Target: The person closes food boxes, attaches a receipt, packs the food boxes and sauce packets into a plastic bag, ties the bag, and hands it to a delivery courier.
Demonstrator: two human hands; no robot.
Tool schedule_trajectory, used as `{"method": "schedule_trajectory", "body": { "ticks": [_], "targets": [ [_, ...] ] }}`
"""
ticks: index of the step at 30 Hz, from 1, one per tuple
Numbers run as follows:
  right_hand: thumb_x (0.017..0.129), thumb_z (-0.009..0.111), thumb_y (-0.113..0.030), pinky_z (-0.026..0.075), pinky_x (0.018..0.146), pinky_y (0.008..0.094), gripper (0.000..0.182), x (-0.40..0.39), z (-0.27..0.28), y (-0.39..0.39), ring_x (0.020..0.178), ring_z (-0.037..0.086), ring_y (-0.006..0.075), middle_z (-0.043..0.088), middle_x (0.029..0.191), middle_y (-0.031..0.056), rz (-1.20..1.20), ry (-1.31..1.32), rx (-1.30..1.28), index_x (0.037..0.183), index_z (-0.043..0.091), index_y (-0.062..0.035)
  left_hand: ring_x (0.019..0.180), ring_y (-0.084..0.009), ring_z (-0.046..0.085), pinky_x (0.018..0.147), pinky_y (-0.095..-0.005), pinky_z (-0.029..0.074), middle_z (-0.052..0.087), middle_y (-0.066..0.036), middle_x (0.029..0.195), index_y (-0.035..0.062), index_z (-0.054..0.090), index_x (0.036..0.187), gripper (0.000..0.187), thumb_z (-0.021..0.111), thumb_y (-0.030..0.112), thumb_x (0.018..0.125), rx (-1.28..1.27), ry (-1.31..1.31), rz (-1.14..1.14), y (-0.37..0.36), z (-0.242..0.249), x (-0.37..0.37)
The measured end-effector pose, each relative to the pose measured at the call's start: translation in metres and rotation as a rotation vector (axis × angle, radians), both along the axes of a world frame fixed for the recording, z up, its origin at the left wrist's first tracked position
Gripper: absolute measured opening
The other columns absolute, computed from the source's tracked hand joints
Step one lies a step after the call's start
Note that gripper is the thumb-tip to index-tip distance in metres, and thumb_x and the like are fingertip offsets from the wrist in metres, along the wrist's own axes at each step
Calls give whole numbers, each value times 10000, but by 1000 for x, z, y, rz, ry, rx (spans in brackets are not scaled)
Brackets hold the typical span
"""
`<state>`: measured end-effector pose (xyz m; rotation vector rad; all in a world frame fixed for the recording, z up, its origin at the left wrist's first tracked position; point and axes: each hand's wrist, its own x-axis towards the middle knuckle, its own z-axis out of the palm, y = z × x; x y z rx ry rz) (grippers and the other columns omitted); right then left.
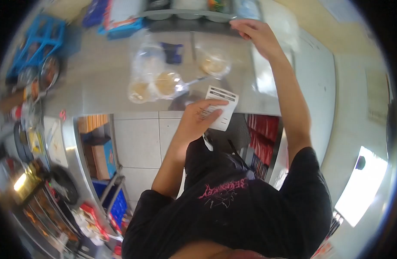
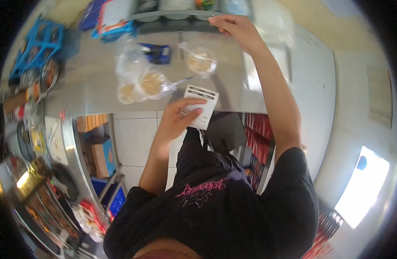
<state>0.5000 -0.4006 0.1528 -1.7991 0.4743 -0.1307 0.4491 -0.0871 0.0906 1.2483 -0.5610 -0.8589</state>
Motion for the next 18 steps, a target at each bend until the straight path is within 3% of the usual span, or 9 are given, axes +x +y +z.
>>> {"method": "schedule_trajectory", "body": {
  "ticks": [1,2,4,6,8,10,12,13,18],
  "targets": [
    [966,697,-172,505,746,246,246,-52,2,-10,788,595,101,700,919,23,-68,-52,132,1122,757,9,1120,-199,696,967,-303,522,733,-151,1243,18,724,1243,317,709,44,928,13,-42,-48,-11,14,-7],
    [1001,673,-166,496,733,232,275,-109,0,-16,793,575,78,690,930,8,-140,-119,257,1178,731,36,1120,-199,696,967,-303,522,733,-151,1243,18,724,1243,317,709,44,928,-3,-44,-116,-25,26,-19],
    [1006,665,-94,499,730,241,218,-227,5,-3,805,596,96,708,956,44,-432,-237,625,1172,727,32,1090,-137,663,945,-283,521,722,-87,1215,34,697,1306,375,715,-11,934,-73,-173,-255,-59,44,-52],
    [994,685,-64,504,728,254,169,-333,3,17,817,609,102,721,975,73,-540,-391,876,1131,743,15,1087,-140,666,959,-297,520,724,-82,1211,40,687,1315,399,720,-15,921,-140,-240,-396,-98,54,-91],
    [984,693,-42,507,723,257,131,-410,9,40,812,618,110,731,988,95,-616,-527,918,1090,753,6,1084,-145,667,958,-306,520,727,-92,1202,50,685,1309,403,726,-9,913,-84,-191,-534,-132,66,-141],
    [981,710,-74,498,778,262,135,-481,16,50,864,616,109,731,1052,84,-731,-623,900,1086,764,-10,1061,-145,664,939,-306,521,728,-87,1159,45,685,1259,353,732,10,911,-119,-357,-617,-168,86,-207],
    [975,732,-121,490,862,286,174,-544,18,52,928,605,103,724,1146,67,-931,-577,745,1115,766,-23,1031,-137,657,916,-302,520,724,-78,1109,37,684,1189,286,741,29,909,-27,-357,-703,-194,98,-281],
    [964,752,-154,468,924,299,204,-577,18,48,1014,593,105,710,1175,37,-937,-543,767,1123,770,-27,990,-130,648,891,-296,515,713,-53,1050,39,669,1094,204,749,43,907,-58,-372,-709,-208,100,-319],
    [940,777,-148,447,979,303,208,-701,17,30,1128,612,145,707,1174,50,-1030,-656,829,1107,778,-24,953,-140,644,875,-300,505,700,-48,991,46,647,1013,142,747,45,912,-39,-431,-843,-250,95,-458]
  ]
}}
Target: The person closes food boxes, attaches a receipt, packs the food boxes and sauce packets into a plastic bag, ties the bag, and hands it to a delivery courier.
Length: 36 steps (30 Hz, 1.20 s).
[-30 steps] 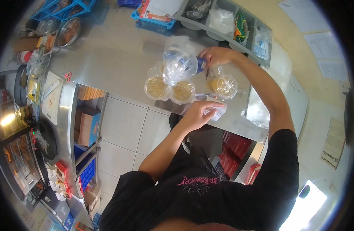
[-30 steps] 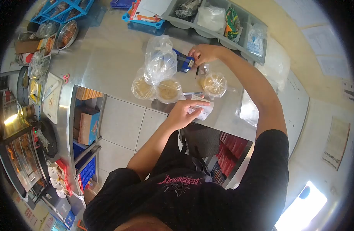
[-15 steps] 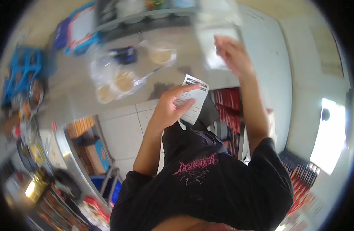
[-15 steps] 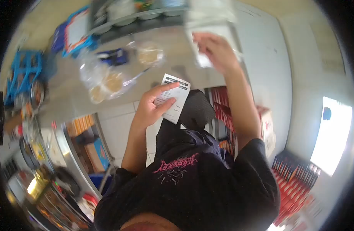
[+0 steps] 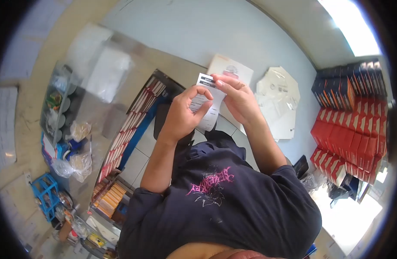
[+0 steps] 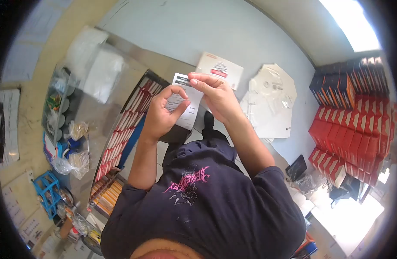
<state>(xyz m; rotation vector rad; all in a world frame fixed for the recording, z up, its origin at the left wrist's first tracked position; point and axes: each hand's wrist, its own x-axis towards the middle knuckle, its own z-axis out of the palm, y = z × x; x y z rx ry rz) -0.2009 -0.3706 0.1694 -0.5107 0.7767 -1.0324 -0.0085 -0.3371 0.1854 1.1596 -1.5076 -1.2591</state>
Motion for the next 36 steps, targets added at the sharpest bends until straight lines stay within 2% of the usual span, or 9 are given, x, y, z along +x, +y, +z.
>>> {"method": "schedule_trajectory", "body": {
  "ticks": [3,7,13,16,19,21,25,33,36],
  "targets": [
    [927,771,-96,446,1070,357,200,-60,-4,-6,1184,619,162,734,1166,104,-41,268,-123,1107,774,-9,933,-170,656,867,-312,505,692,-60,958,41,641,977,122,744,44,911,-41,-49,-56,-11,8,-62],
    [918,777,-82,469,1047,358,175,-110,-1,-11,1162,642,171,743,1140,119,-67,196,-95,1074,771,-1,910,-237,679,844,-330,510,685,-93,936,34,637,951,114,740,52,909,-134,-182,-93,-21,11,-112],
    [899,776,-15,531,928,321,474,-146,-8,-33,987,701,153,757,1023,122,88,281,-66,1331,581,5,879,-223,684,822,-336,516,686,-99,924,35,628,948,124,737,68,900,-68,-262,-151,-28,-9,-124],
    [889,780,-10,547,886,326,562,-151,-46,-63,937,719,168,762,982,118,214,418,-89,1388,521,-14,892,-166,675,833,-329,516,703,-88,919,35,625,951,150,753,79,887,231,-252,-62,-32,-48,-120],
    [824,831,-56,550,790,313,600,-139,-100,-103,926,736,148,781,962,109,273,709,-192,1361,563,-48,917,-134,669,855,-325,520,735,-61,956,43,669,974,149,772,105,886,226,-292,41,-44,-117,-111],
    [769,867,-110,567,785,357,632,-130,-132,-126,883,753,197,785,956,117,318,947,-316,1334,588,-64,925,-141,678,867,-326,523,748,-55,978,47,689,987,144,773,111,889,275,-294,117,-47,-142,-111],
    [714,898,-166,576,808,399,655,-118,-134,-137,883,757,250,787,963,111,380,1132,-368,1299,616,-78,962,-164,704,896,-333,532,770,-72,1018,55,719,1015,170,788,125,877,272,-316,157,-47,-166,-112],
    [621,959,-376,549,880,418,823,-127,-143,-161,1065,696,290,717,1092,130,401,1573,-342,1334,632,-131,1000,-166,703,933,-326,517,771,-72,1046,62,717,1005,181,799,152,872,250,-267,186,-39,-191,-107],
    [611,962,-421,449,1022,498,829,-136,-164,-184,1200,624,291,696,1187,101,597,1320,-108,1337,635,-191,986,-164,698,931,-319,510,765,-68,1037,68,711,996,196,807,182,869,311,-272,105,-33,-210,-98]
  ]
}}
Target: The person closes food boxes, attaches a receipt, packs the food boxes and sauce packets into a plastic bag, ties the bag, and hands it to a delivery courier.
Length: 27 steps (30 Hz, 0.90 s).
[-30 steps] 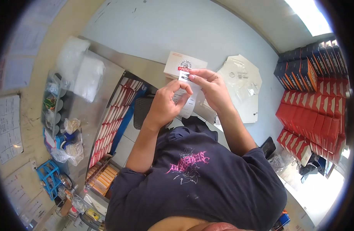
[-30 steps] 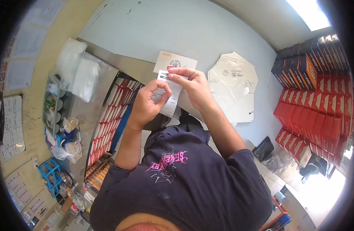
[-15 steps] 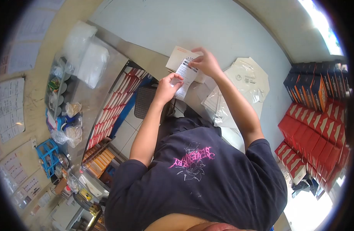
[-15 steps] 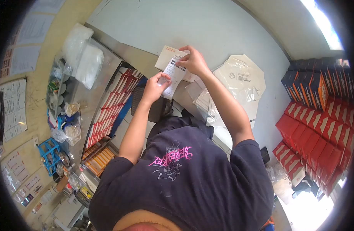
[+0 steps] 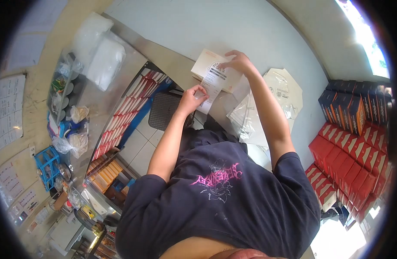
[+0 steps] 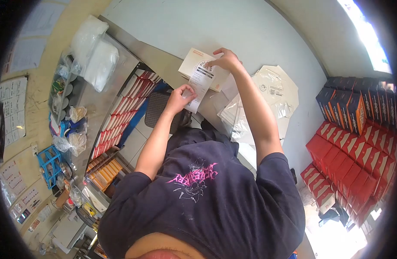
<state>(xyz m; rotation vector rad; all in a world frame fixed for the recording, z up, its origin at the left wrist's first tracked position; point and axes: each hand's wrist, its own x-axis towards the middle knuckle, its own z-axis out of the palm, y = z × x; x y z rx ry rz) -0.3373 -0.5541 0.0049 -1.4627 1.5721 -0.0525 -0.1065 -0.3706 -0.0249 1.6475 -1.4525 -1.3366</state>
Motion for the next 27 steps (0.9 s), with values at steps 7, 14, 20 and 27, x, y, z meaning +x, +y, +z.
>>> {"method": "schedule_trajectory", "body": {
  "ticks": [7,14,20,27],
  "targets": [
    [904,730,-313,390,1106,591,398,13,6,54,1297,543,399,563,1390,181,377,18,-666,1277,630,-215,935,-342,696,885,-426,541,722,-159,925,141,765,1136,355,800,371,869,-248,-513,144,12,-37,-11],
    [697,853,-528,303,1153,660,824,6,25,76,1383,452,424,479,1472,185,521,140,-704,1375,522,-196,883,-292,732,761,-406,563,746,-180,1043,126,770,1179,332,716,356,945,96,-373,58,-20,-50,-25],
    [584,903,-627,257,1204,654,1022,-4,23,75,1399,452,408,477,1484,194,621,178,-724,1395,487,-165,950,-249,742,813,-376,580,746,-108,1052,11,696,1178,285,623,229,1011,292,215,290,-2,-65,-28],
    [762,839,-593,500,1058,517,963,-42,5,8,1311,580,338,576,1454,167,195,-229,78,1541,462,-171,1065,-174,621,962,-429,518,658,-22,1143,158,621,1258,293,459,322,1077,404,927,730,-18,-69,-62]
  ]
}}
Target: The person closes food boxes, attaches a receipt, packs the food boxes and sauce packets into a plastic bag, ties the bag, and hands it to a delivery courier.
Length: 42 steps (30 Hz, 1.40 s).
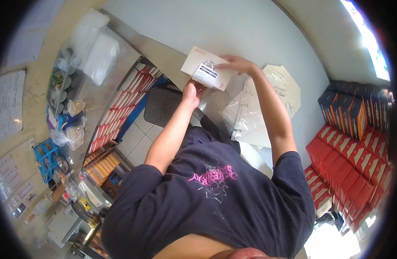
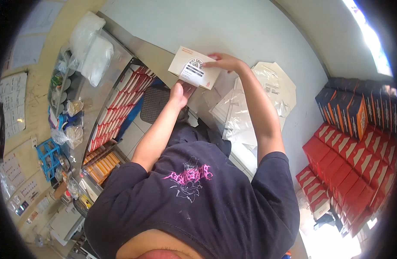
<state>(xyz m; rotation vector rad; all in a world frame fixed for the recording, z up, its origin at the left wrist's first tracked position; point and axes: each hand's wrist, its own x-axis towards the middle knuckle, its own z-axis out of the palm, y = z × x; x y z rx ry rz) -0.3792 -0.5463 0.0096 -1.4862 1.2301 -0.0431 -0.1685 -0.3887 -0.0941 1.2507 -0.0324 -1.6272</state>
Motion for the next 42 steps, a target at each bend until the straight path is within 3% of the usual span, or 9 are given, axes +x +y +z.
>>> {"method": "schedule_trajectory", "body": {
  "ticks": [4,7,13,14,21,23,28,36,42],
  "targets": [
    [799,833,-556,548,1009,453,933,-11,-27,-5,1289,598,298,592,1444,156,50,-197,291,1539,494,-101,1321,-245,506,1098,-509,437,520,-84,1453,126,552,1372,464,371,432,1073,118,11,74,-9,44,-17],
    [857,818,-469,540,1017,415,812,-21,-35,-8,1249,622,254,624,1393,144,34,-322,322,1509,530,-80,1125,-168,596,938,-441,501,633,-20,1226,181,570,1275,396,414,465,1047,105,-57,113,-17,23,-24],
    [857,832,-438,502,1048,400,827,-37,-50,-12,1264,600,247,635,1352,137,-63,-446,363,1534,502,-97,1065,-151,639,882,-412,522,661,-24,1158,172,604,1162,412,386,496,1029,59,-162,106,-53,21,-32],
    [857,828,-437,493,1051,401,846,-38,-50,-14,1270,592,249,626,1371,134,-59,-452,373,1552,479,-104,1263,-282,606,1028,-537,525,638,-114,1345,113,551,1419,659,250,587,1074,45,-196,80,-61,20,-30],
    [837,785,-511,376,1162,441,996,-22,-72,-44,1421,473,297,503,1557,135,189,-448,165,1636,333,-124,1362,-284,536,1050,-513,490,537,-121,1499,139,375,1582,1009,292,895,919,22,-204,7,-88,26,-23],
    [833,780,-530,357,1176,437,1029,-10,-60,-51,1445,445,303,488,1568,152,196,-484,159,1642,305,-106,1371,-294,530,1074,-507,477,530,-123,1502,134,281,1611,995,312,867,939,139,-652,128,-85,21,-26],
    [916,702,-495,287,1210,436,940,11,-44,-54,1455,430,291,462,1580,175,196,-428,100,1646,276,-84,1422,-292,477,1152,-525,423,476,-139,1539,117,347,1582,1001,236,871,934,54,-233,69,-59,50,-31],
    [868,770,-458,538,983,381,922,-1,-42,-38,1198,654,242,616,1364,182,-129,-603,675,1559,380,12,1489,-298,402,1188,-531,370,374,-118,1643,123,268,1633,1109,121,915,871,20,-97,-110,-69,53,-29],
    [888,745,-395,560,938,339,859,-8,-32,-31,1158,670,214,628,1338,160,-189,-709,645,1558,381,2,1505,-330,374,1216,-515,345,344,-143,1656,94,229,1640,1184,139,946,823,-231,-61,-182,-68,73,-25]
  ]
}}
